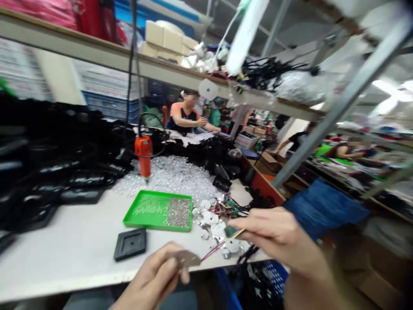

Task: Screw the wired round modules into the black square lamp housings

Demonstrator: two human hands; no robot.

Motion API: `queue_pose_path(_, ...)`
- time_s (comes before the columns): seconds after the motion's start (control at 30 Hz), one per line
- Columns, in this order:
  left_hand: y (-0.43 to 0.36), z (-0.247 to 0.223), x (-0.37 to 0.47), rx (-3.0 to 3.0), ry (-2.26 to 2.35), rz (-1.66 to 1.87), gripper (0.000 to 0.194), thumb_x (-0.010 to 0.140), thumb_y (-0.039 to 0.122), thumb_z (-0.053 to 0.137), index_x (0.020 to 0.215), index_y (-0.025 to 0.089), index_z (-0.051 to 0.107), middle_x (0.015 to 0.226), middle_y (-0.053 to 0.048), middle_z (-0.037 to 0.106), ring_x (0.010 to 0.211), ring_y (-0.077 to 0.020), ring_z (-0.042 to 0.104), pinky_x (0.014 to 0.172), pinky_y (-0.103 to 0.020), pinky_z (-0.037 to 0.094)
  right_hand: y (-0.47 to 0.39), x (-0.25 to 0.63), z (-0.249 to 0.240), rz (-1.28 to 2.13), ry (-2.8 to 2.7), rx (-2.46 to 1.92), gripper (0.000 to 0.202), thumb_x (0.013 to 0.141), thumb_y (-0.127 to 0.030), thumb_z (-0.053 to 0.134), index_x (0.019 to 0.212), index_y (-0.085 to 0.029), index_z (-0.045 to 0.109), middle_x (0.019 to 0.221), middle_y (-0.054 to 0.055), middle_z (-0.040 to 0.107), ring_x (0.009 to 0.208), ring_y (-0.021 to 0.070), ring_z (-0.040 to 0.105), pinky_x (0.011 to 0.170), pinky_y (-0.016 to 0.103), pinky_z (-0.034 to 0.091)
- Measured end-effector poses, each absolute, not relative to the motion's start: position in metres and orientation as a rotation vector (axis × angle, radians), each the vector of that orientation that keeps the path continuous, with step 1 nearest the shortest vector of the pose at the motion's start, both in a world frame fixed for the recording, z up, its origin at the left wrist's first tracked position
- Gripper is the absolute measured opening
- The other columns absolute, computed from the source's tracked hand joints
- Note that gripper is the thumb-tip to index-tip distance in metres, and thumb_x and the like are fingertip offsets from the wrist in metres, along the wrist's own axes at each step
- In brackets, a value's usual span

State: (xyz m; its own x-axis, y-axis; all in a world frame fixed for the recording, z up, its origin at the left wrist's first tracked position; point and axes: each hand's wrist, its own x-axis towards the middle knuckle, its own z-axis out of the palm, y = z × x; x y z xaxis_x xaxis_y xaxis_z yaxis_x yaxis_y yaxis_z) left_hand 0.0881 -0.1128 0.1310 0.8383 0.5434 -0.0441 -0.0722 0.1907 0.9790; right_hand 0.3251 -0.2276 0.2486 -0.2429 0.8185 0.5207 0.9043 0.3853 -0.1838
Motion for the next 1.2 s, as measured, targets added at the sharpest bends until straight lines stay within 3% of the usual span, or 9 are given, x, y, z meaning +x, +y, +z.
queue_pose_path(0.13, -0.116, 0.152, 0.139, 1.204, 0.288, 0.540, 0.052, 0.079, 0.065, 0.059, 0.097, 0.017, 0.063, 0.070, 0.001, 0.057, 0.046, -0.0047, 0.030, 0.046, -0.018, 0.024, -0.201, 0.369, 0.289, -0.252, -2.224, -1.499, 0.024, 0.089, -0.030, 0.060, 0.111, -0.029, 0.071, 0.074, 0.002, 0.068, 0.058, 0.0107, 0.061, 0.053, 0.020, 0.046)
queue_pose_path(0.23, -0.105, 0.142, 0.161, 1.238, 0.346, 0.681, 0.054, 0.081, 0.066, 0.053, 0.089, 0.014, 0.067, 0.074, -0.003, 0.061, 0.054, -0.0089, 0.046, 0.054, -0.021, 0.036, -0.177, 0.388, 0.285, -0.133, -2.297, -1.542, 0.023, 0.086, -0.040, 0.062, 0.104, -0.033, 0.073, 0.078, 0.003, 0.071, 0.062, 0.0145, 0.065, 0.054, 0.023, 0.049)
queue_pose_path(0.37, -0.084, 0.104, 0.149, 1.400, 0.490, 0.765, 0.043, 0.088, 0.053, 0.050, 0.087, 0.014, 0.068, 0.083, -0.005, 0.066, 0.079, -0.0171, 0.057, 0.074, -0.025, 0.042, -0.156, 0.387, 0.226, 0.296, -2.211, -1.790, 0.024, 0.090, -0.040, 0.054, 0.096, -0.032, 0.076, 0.085, 0.003, 0.075, 0.074, 0.0193, 0.069, 0.067, 0.027, 0.052)
queue_pose_path(0.47, -0.067, 0.068, 0.124, 1.501, 0.603, 0.685, 0.042, 0.088, 0.051, 0.047, 0.080, 0.014, 0.064, 0.074, -0.004, 0.063, 0.072, -0.0172, 0.056, 0.068, -0.026, 0.042, -0.148, 0.368, 0.167, 0.532, -2.154, -1.877, 0.026, 0.091, -0.035, 0.053, 0.085, -0.029, 0.077, 0.079, 0.001, 0.075, 0.070, 0.0188, 0.068, 0.065, 0.026, 0.049)
queue_pose_path(0.57, -0.050, 0.041, 0.101, 1.620, 0.715, 0.596, 0.040, 0.088, 0.050, 0.044, 0.075, 0.015, 0.058, 0.069, -0.003, 0.061, 0.068, -0.0177, 0.057, 0.066, -0.027, 0.042, -0.142, 0.342, 0.120, 0.544, -2.050, -1.935, 0.030, 0.091, -0.034, 0.051, 0.079, -0.025, 0.076, 0.078, 0.002, 0.075, 0.071, 0.0199, 0.068, 0.067, 0.027, 0.048)
queue_pose_path(0.8, -0.031, 0.019, 0.080, 1.681, 0.804, 0.435, 0.037, 0.086, 0.050, 0.039, 0.066, 0.020, 0.047, 0.058, 0.002, 0.051, 0.056, -0.0156, 0.048, 0.058, -0.026, 0.035, -0.115, 0.330, 0.089, 0.625, -1.691, -1.960, 0.029, 0.079, -0.038, 0.062, 0.097, -0.019, 0.076, 0.096, 0.008, 0.076, 0.087, 0.0242, 0.071, 0.082, 0.034, 0.053)
queue_pose_path(0.9, -0.036, 0.018, 0.082, 1.696, 0.807, 0.406, 0.030, 0.087, 0.043, 0.041, 0.068, 0.020, 0.047, 0.060, 0.002, 0.052, 0.060, -0.0164, 0.050, 0.059, -0.025, 0.034, -0.076, 0.346, 0.094, 0.507, -1.547, -2.052, 0.034, 0.085, -0.038, 0.054, 0.105, -0.018, 0.073, 0.108, 0.009, 0.074, 0.101, 0.0237, 0.068, 0.092, 0.036, 0.050)
queue_pose_path(1.07, -0.050, 0.018, 0.095, 1.838, 0.784, 0.267, 0.021, 0.086, 0.027, 0.043, 0.073, 0.020, 0.058, 0.067, -0.002, 0.063, 0.068, -0.0205, 0.061, 0.062, -0.026, 0.037, 0.019, 0.363, 0.087, 0.314, -1.411, -2.239, 0.029, 0.087, -0.031, 0.055, 0.107, -0.018, 0.072, 0.118, 0.011, 0.069, 0.114, 0.0248, 0.061, 0.101, 0.034, 0.042)
queue_pose_path(1.2, -0.048, 0.016, 0.109, 1.961, 0.766, 0.188, 0.025, 0.087, 0.021, 0.042, 0.092, 0.022, 0.066, 0.083, -0.005, 0.073, 0.082, -0.0241, 0.068, 0.073, -0.029, 0.047, 0.069, 0.362, 0.074, 0.276, -1.303, -2.297, 0.042, 0.084, -0.037, 0.063, 0.118, -0.012, 0.064, 0.127, 0.019, 0.061, 0.125, 0.0297, 0.052, 0.104, 0.038, 0.038)
